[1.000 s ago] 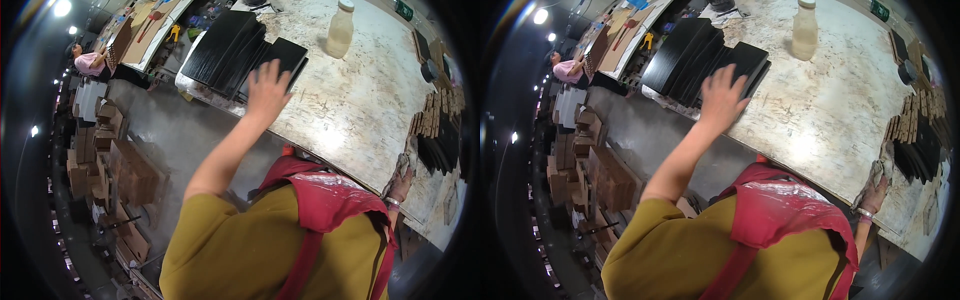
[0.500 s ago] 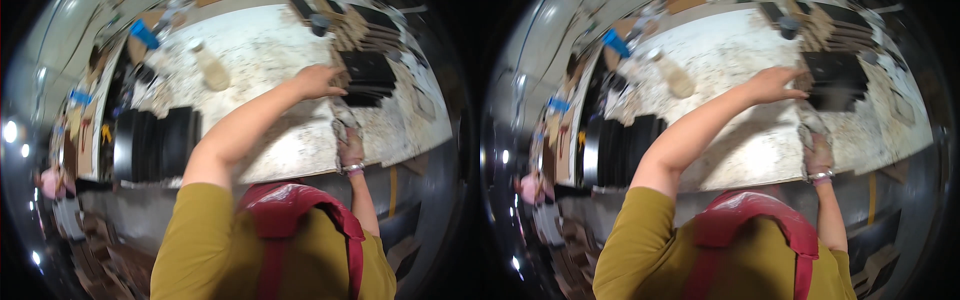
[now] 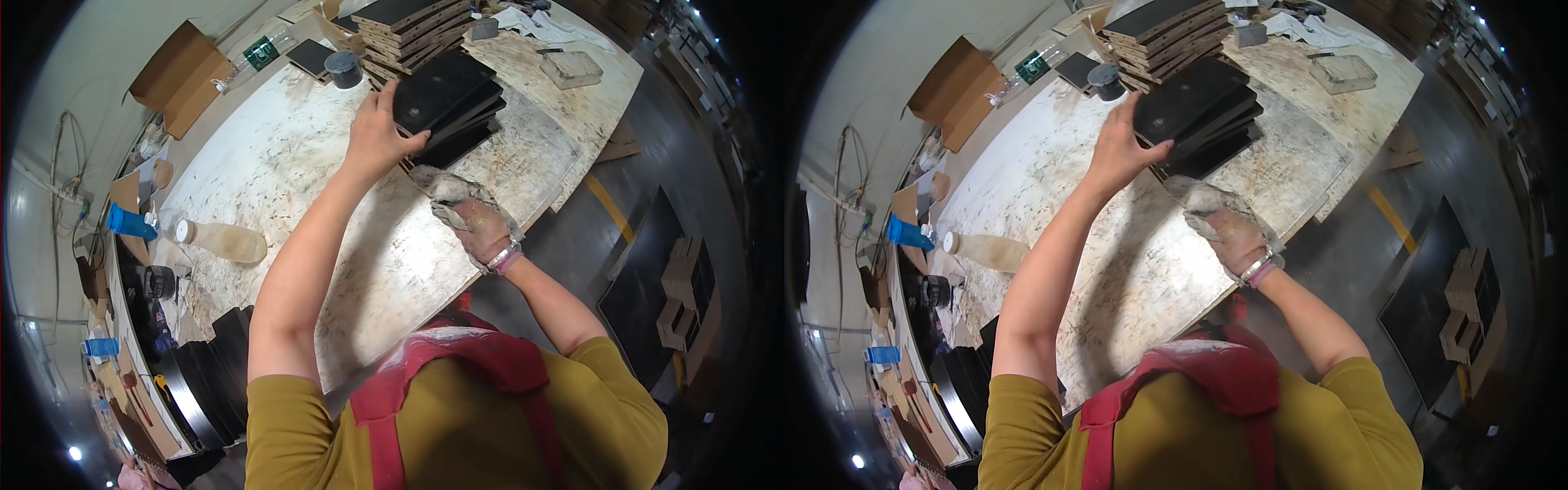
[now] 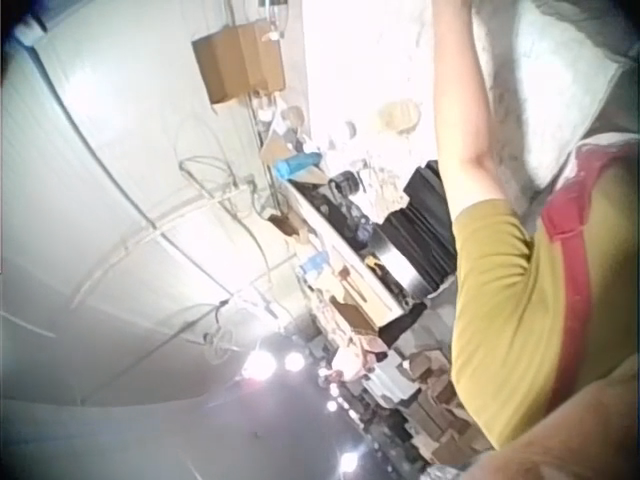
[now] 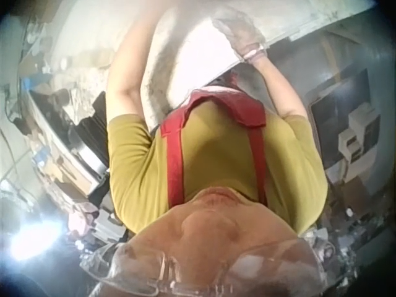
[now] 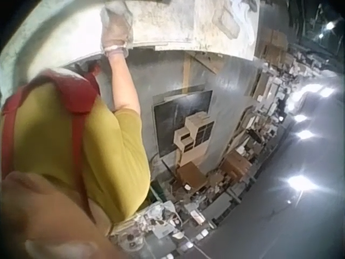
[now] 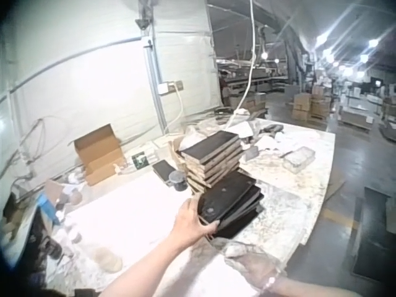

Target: The person scrapes the edges and surfaces of black wooden panels with a small blade and then wipes them with a cloth dampened from a plastic bottle.

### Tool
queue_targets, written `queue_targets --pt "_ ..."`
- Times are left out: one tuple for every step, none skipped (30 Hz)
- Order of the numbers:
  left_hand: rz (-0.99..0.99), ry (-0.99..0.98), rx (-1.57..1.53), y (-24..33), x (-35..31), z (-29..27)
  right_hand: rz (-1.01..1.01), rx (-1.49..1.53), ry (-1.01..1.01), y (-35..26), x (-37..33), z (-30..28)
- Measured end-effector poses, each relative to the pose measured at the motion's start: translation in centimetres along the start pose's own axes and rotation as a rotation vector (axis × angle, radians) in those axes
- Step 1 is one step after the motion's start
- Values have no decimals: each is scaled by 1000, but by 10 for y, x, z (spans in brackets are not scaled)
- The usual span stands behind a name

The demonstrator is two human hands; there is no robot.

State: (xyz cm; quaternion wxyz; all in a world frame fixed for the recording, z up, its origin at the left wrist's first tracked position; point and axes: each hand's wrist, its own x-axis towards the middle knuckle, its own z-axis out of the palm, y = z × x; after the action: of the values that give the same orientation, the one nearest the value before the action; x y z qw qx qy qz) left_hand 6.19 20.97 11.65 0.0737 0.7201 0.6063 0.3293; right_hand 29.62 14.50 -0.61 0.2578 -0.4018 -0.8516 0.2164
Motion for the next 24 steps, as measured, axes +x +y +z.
queue_targets --pt "0 -1 -3 5 -5 -7 -2 5 -16 0 1 0" --pt "61 94 -22 8 -11 -11 11 -3 -14 4 0 0" --pt "118 192 -39 11 -19 -19 223 104 -10 9 0 -1" --pt "120 163 -90 18 -37 -32 435 215 -7 14 -1 -1" --pt "133 144 -212 16 -61 -42 350 -145 -48 45 -14 5" --pt "111 106 -204 14 -91 -49 419 -5 39 63 -22 -3" --pt "94 63 -211 14 -117 -49 531 271 182 81 -30 -24" --pt "85 37 -259 13 -141 -43 604 560 328 92 -37 -46" --pt "77 8 -313 9 -165 -30 622 655 457 95 -45 -69" --pt "17 -25 -232 3 -191 -21 574 629 560 91 -41 -77" --pt "6 -99 -177 -4 -211 -13 565 571 527 76 -34 -88" --pt "-38 -144 -194 -8 -228 -3 473 544 448 68 -28 -90" --pt "-76 -185 -215 -13 -242 8 376 514 375 61 -22 -87" --pt "-111 -177 -213 -18 -258 18 286 378 351 40 -21 -72" --pt "-100 -183 -177 -22 -268 24 153 175 234 3 -15 -56" --pt "-73 -141 -134 -25 -272 28 4 -23 150 -35 -9 -41" --pt "-53 -97 -88 -27 -275 31 -195 -283 -36 -78 3 -33" --pt "-88 -32 -94 -25 -271 35 -304 -316 -146 -91 0 -2" --pt "-119 30 -104 -21 -266 40 -292 -199 -207 -110 -5 25" --pt "-128 41 -70 -21 -268 43 -205 -190 -371 -119 -1 42" --pt "-122 43 -77 -22 -266 43 -112 -182 -530 -122 0 55" --pt "-127 20 -99 -20 -264 40 -162 -164 -301 -90 -8 70" --pt "-154 10 -113 -23 -267 36 -210 -506 -249 -89 13 44" --pt "-160 15 -120 -24 -271 37 234 -278 -256 -73 25 26"
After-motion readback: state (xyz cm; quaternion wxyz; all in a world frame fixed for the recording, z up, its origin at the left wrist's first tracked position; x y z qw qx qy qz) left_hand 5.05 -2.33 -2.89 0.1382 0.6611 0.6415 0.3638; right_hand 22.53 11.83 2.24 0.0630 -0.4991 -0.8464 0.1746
